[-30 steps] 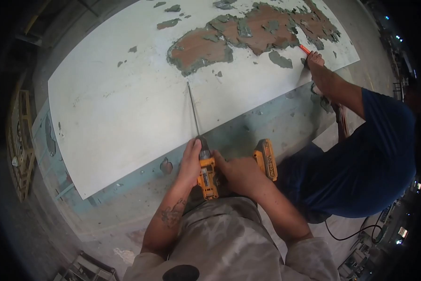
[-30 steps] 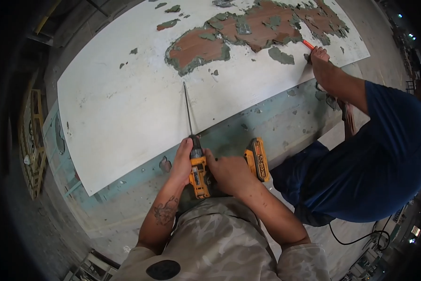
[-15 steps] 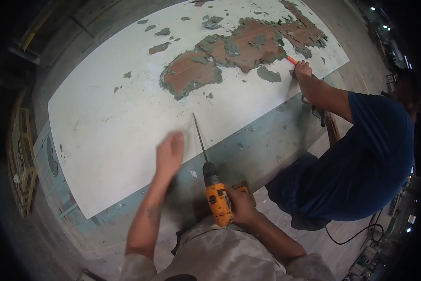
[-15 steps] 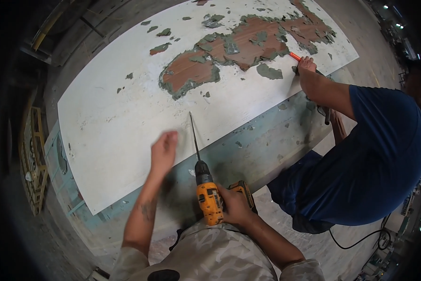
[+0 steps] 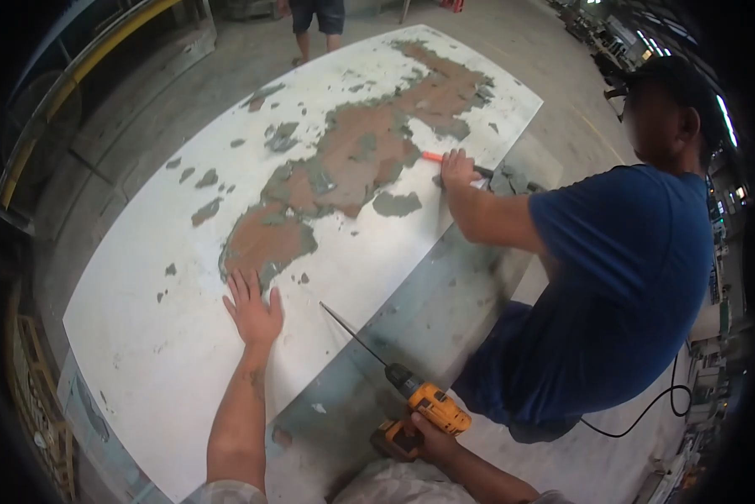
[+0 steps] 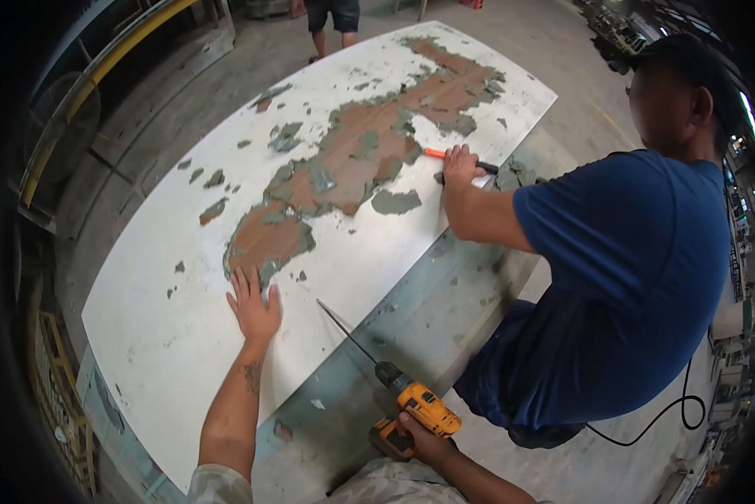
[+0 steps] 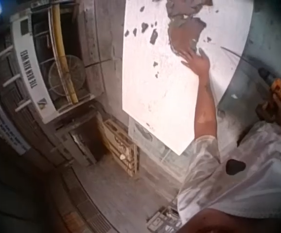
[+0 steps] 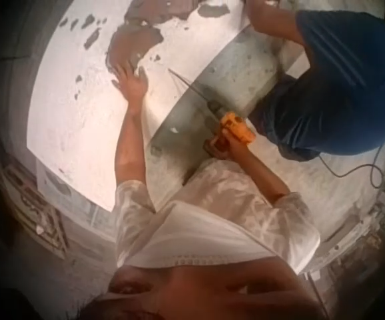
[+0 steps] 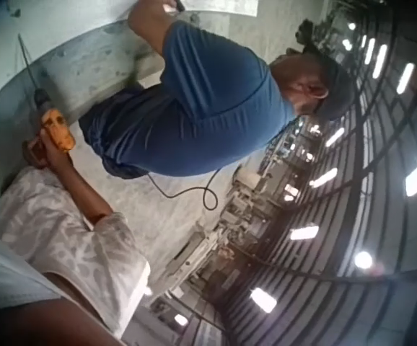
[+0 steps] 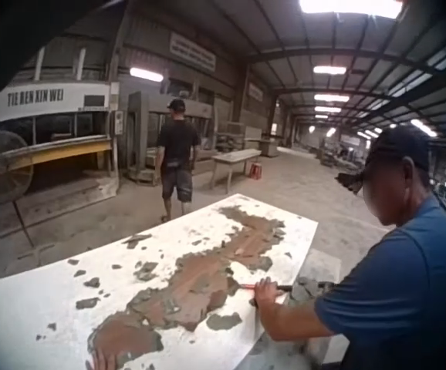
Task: Scraping material off a large panel and then drilling holes into it on a production floor.
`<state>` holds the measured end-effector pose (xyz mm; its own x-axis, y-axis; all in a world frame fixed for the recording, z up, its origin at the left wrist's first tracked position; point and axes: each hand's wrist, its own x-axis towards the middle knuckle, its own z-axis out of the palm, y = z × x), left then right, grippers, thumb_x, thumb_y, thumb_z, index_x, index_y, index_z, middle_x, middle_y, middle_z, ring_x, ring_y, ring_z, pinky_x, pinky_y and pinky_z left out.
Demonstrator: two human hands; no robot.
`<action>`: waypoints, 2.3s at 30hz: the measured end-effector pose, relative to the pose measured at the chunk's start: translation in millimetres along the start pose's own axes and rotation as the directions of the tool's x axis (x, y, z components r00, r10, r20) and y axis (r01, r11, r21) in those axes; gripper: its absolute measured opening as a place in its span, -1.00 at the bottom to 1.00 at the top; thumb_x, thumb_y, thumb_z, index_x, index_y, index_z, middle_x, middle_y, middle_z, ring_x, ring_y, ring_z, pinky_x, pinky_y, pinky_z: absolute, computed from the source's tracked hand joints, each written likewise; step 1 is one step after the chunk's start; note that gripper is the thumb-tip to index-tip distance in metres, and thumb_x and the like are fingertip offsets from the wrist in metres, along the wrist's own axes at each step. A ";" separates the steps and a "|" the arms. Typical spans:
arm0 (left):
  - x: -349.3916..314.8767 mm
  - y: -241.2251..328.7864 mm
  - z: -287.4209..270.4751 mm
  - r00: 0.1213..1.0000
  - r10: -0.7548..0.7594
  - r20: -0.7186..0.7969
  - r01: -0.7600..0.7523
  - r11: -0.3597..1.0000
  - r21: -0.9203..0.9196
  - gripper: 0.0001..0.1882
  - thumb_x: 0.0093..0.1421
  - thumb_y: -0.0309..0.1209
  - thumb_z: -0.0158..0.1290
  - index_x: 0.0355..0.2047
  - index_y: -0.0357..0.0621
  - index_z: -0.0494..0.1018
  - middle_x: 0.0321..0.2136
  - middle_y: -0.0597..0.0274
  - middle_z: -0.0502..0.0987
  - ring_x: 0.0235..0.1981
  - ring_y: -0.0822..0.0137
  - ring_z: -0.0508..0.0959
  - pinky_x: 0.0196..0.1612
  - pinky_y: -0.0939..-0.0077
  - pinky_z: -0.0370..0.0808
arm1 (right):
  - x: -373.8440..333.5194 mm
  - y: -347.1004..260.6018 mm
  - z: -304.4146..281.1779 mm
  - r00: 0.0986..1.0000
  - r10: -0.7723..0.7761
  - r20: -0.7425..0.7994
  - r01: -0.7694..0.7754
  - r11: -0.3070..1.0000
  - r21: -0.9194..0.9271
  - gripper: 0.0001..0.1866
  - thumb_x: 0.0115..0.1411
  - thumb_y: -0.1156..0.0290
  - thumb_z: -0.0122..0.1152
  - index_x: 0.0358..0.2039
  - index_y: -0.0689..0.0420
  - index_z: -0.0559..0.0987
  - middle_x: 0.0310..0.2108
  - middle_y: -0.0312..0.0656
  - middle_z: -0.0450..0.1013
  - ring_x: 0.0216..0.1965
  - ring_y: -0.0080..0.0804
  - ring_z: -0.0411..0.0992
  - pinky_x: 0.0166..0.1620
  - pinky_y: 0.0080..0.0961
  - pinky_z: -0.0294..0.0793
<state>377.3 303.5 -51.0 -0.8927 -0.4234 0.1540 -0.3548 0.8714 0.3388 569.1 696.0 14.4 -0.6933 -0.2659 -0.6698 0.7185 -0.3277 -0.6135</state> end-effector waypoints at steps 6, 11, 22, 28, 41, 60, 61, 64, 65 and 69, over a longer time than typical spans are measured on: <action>-2.2 -5.9 -1.9 0.999 -0.032 -0.003 0.032 0.998 -0.054 -0.32 0.37 -0.12 0.01 0.42 -0.13 0.25 0.50 -0.16 0.06 0.53 -0.14 -0.02 0.49 -0.24 -0.19 | 24.2 -21.5 22.2 0.998 0.004 0.060 -0.021 0.961 0.277 -0.76 0.47 0.31 0.14 0.05 0.11 0.46 -0.46 -0.34 0.30 -0.40 -0.49 0.33 -0.23 -0.42 0.43; 0.2 -6.1 -2.2 0.999 -0.041 -0.022 0.040 0.998 -0.044 -0.33 0.37 -0.12 0.01 0.41 -0.13 0.28 0.49 -0.15 0.08 0.53 -0.14 -0.01 0.49 -0.24 -0.19 | 35.4 -28.5 32.7 0.992 0.106 0.072 -0.127 0.883 0.452 -0.74 0.46 0.24 0.14 0.05 0.08 0.46 -0.48 -0.33 0.27 -0.40 -0.44 0.31 -0.19 -0.34 0.42; -4.6 -10.9 1.5 0.998 -0.052 -0.029 0.050 0.997 -0.058 -0.33 0.34 -0.16 0.03 0.42 -0.09 0.28 0.50 -0.11 0.08 0.53 -0.11 0.00 0.50 -0.22 -0.20 | 35.7 -27.0 35.0 0.986 0.162 0.051 -0.165 0.853 0.495 -0.73 0.37 0.31 0.13 0.03 0.05 0.45 -0.48 -0.33 0.25 -0.40 -0.44 0.28 -0.22 -0.36 0.38; -0.4 -7.9 6.9 0.999 -0.025 -0.035 0.024 0.998 -0.053 -0.33 0.34 -0.17 0.03 0.43 -0.06 0.26 0.50 -0.10 0.08 0.53 -0.10 0.01 0.50 -0.21 -0.17 | 33.6 -23.0 30.0 0.999 0.025 -0.031 -0.011 0.918 0.396 -0.77 0.39 0.32 0.11 0.02 0.04 0.45 -0.48 -0.34 0.22 -0.43 -0.44 0.26 -0.23 -0.37 0.39; 0.3 -15.8 14.6 0.998 -0.059 -0.032 0.060 0.998 0.031 -0.37 0.39 -0.17 -0.01 0.44 0.01 0.25 0.50 -0.04 0.10 0.53 -0.08 0.04 0.50 -0.19 -0.14 | 76.3 -84.3 39.1 0.995 -0.097 0.002 0.078 0.790 -0.608 -0.76 0.42 0.36 0.16 0.04 0.12 0.50 -0.39 -0.30 0.47 -0.33 -0.56 0.45 -0.21 -0.45 0.50; 3.6 -18.5 23.1 0.997 -0.028 -0.067 0.030 0.999 0.027 -0.41 0.39 -0.16 -0.01 0.39 -0.02 0.32 0.47 -0.09 0.15 0.50 -0.11 0.09 0.48 -0.21 -0.09 | 100.6 -87.6 68.2 0.988 0.127 -0.087 -0.115 0.984 0.136 -0.73 0.38 0.40 0.07 0.07 0.11 0.45 -0.49 -0.36 0.17 -0.45 -0.53 0.22 -0.27 -0.41 0.39; 2.6 -17.2 23.5 0.998 -0.030 -0.051 0.031 0.999 0.018 -0.41 0.39 -0.16 -0.01 0.39 -0.02 0.32 0.47 -0.09 0.15 0.50 -0.11 0.09 0.48 -0.21 -0.09 | 104.4 -88.8 67.8 0.991 0.120 -0.067 -0.109 0.983 0.150 -0.74 0.38 0.40 0.06 0.06 0.11 0.45 -0.50 -0.36 0.16 -0.46 -0.53 0.21 -0.28 -0.41 0.38; 4.6 -12.4 21.8 0.997 -0.017 -0.072 0.018 1.000 0.020 -0.42 0.39 -0.19 -0.01 0.38 -0.03 0.33 0.46 -0.11 0.16 0.50 -0.13 0.08 0.48 -0.22 -0.10 | 130.6 -90.0 51.5 0.990 0.142 0.020 -0.142 0.959 0.243 -0.73 0.38 0.40 0.05 0.07 0.10 0.45 -0.52 -0.39 0.12 -0.48 -0.55 0.18 -0.30 -0.43 0.34; 5.1 -12.7 22.9 0.997 -0.016 -0.075 0.017 1.000 0.019 -0.42 0.39 -0.19 -0.01 0.38 -0.03 0.33 0.46 -0.11 0.16 0.50 -0.13 0.08 0.48 -0.22 -0.10 | 129.4 -84.9 40.5 0.990 0.124 0.072 -0.140 0.941 0.309 -0.72 0.39 0.39 0.01 0.08 0.10 0.46 -0.54 -0.42 0.08 -0.51 -0.56 0.14 -0.32 -0.45 0.30; 1.3 -13.7 25.0 0.997 -0.010 -0.072 0.013 0.999 0.039 -0.43 0.39 -0.20 0.00 0.37 -0.06 0.34 0.45 -0.13 0.17 0.49 -0.17 0.10 0.47 -0.25 -0.08 | 132.6 -81.7 20.2 0.990 0.131 0.055 -0.141 0.958 0.249 -0.71 0.38 0.38 -0.03 0.08 0.09 0.47 -0.57 -0.43 0.04 -0.54 -0.56 0.10 -0.36 -0.44 0.28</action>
<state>374.0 297.2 -78.7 -0.8668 -0.4489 0.2171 -0.3769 0.8749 0.3042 417.3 669.3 -15.9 -0.5953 -0.3562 -0.7203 0.7719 -0.5025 -0.3895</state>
